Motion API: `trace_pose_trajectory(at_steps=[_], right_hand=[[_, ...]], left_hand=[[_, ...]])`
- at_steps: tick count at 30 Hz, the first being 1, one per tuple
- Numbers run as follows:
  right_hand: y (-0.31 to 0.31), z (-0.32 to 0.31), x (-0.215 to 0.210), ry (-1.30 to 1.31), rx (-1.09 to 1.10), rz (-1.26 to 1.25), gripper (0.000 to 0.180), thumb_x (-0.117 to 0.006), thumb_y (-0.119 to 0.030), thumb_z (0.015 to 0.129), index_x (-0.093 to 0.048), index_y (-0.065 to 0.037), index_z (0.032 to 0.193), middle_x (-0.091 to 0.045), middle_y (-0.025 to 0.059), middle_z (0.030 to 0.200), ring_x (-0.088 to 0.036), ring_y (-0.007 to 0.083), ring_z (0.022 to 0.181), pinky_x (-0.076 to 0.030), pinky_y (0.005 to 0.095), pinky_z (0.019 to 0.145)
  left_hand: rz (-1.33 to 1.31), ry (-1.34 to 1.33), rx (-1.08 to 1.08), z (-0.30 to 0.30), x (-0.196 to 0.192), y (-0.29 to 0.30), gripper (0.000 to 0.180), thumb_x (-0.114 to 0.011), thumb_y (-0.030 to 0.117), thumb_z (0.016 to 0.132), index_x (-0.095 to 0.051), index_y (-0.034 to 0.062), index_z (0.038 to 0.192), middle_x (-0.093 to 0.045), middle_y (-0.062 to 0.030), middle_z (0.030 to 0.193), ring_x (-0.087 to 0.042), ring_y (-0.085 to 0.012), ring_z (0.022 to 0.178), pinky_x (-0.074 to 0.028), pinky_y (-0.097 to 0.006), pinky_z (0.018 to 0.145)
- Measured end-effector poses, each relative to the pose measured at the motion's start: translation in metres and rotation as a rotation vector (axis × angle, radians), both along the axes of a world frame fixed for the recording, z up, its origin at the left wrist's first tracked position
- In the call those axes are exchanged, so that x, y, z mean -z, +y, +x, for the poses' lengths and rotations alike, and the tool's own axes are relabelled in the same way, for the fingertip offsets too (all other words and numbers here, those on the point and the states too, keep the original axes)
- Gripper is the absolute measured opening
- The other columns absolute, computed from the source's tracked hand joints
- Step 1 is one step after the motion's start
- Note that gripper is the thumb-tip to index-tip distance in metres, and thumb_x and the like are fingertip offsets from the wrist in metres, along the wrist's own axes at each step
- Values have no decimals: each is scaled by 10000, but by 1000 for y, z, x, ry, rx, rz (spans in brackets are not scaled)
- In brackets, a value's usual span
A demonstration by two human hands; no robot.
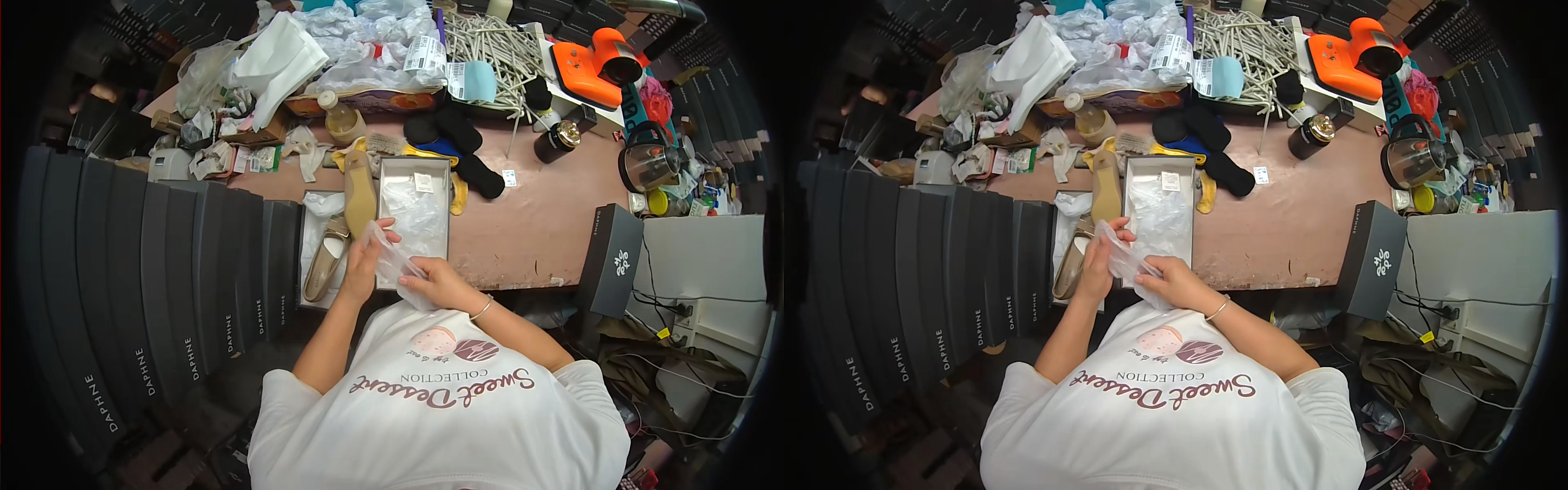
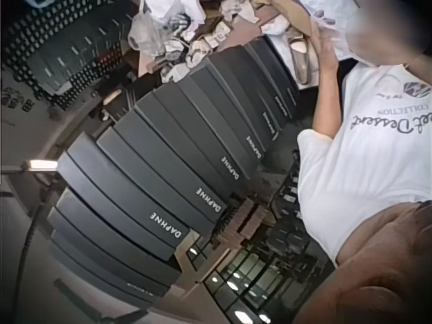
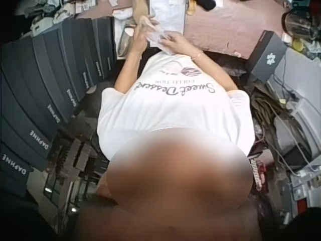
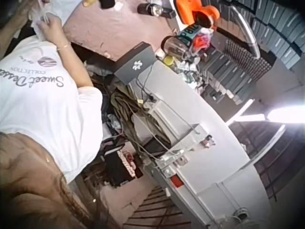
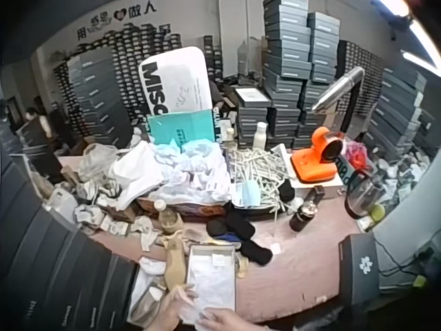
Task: Packing a pair of shoes into a shoebox using protective tissue paper and foam inserts.
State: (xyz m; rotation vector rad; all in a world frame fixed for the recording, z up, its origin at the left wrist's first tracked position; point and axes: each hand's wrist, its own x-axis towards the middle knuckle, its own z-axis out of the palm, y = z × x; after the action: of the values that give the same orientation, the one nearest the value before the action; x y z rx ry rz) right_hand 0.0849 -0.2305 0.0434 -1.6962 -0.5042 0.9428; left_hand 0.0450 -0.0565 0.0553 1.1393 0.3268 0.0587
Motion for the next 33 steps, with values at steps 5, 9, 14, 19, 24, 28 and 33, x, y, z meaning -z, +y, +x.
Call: trace_pose_trajectory(at_steps=[5,9,14,19,24,28,33], right_hand=[[-27,-14,26,178,365,127,232,-560,-177,928,-607,11,1056,-610,-17,856,-525,65,768,-447,235,681],[-75,-4,33,376,717,198,198,-531,-145,942,-602,-6,1065,-620,-4,910,-536,66,773,-457,230,706],[-108,0,33,613,738,443,131,-535,-131,936,-582,-43,1020,-619,20,904,-610,128,803,-513,278,720],[-119,2,15,661,646,681,213,-600,-126,878,-569,-41,1071,-591,88,1102,-604,163,933,-524,315,788],[-61,18,-18,593,508,554,354,-600,-137,868,-544,-3,1191,-451,160,1357,-488,220,1193,-456,350,944],[0,37,-16,-86,166,145,283,-624,-96,817,-604,2,1082,-506,194,1273,-514,285,1146,-455,378,912],[22,31,-22,-905,-1,20,176,-659,-60,706,-632,11,865,-583,214,1058,-563,373,951,-475,405,815]], left_hand=[[-142,254,162,-47,43,-26,325,-634,144,879,-532,0,1152,-598,-24,909,-546,-78,759,-449,-209,686],[121,286,104,-23,62,-8,382,-699,183,829,-542,-37,1099,-615,-51,897,-579,-104,757,-480,-239,662],[1418,-96,87,29,89,-16,422,-685,106,783,-534,-43,1148,-622,-174,877,-617,-284,800,-493,-350,738],[1003,132,139,28,50,-9,496,-666,101,795,-497,-30,1244,-642,-191,922,-629,-303,838,-490,-358,786],[63,-12,113,28,22,10,333,-523,145,950,-514,-41,1226,-594,-71,1083,-553,-107,942,-444,-231,846],[206,-83,118,13,47,-3,414,-476,248,974,-463,-23,1288,-535,-119,1205,-493,-155,1105,-369,-282,970],[249,-168,2,-2,-7,10,610,-607,333,887,-403,-32,1331,-552,-145,1192,-525,-221,1119,-401,-313,955]])
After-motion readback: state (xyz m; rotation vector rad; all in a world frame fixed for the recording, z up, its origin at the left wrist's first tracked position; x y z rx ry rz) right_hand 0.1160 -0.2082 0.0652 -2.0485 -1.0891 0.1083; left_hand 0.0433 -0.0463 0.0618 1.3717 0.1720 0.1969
